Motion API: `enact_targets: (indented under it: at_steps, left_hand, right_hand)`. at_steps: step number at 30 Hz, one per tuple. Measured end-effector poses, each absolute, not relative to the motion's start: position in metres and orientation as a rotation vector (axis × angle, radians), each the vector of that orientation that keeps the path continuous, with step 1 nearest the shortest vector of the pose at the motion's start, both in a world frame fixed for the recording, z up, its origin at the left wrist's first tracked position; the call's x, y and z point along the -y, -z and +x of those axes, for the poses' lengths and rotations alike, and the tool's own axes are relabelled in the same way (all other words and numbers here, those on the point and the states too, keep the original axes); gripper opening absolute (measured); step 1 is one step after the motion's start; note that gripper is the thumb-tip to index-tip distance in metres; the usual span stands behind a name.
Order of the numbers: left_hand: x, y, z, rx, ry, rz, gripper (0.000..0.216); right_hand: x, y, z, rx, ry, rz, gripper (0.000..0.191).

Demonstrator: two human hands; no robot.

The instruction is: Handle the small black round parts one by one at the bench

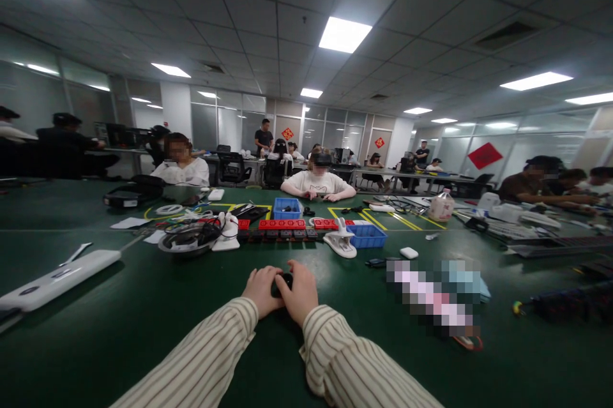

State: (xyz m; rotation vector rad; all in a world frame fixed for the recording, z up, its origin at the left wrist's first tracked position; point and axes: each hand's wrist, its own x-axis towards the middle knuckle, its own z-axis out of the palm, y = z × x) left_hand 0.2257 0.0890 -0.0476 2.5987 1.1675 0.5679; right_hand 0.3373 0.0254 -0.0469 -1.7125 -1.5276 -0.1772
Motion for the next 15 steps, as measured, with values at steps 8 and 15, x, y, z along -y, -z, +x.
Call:
enact_targets:
  at_steps: [8, 15]
  left_hand:
    - [-0.0857, 0.0453, 0.2287, -1.244, -0.568, 2.622, 0.041]
    - [-0.0954, 0.0486, 0.2277, -1.123, -0.563, 2.626, 0.030]
  right_hand:
    - [-0.0293, 0.0473, 0.3375, 1.467, 0.187, -1.781, 0.023]
    - [-0.0308, 0.0467, 0.3389, 1.560, 0.163, -1.716, 0.011]
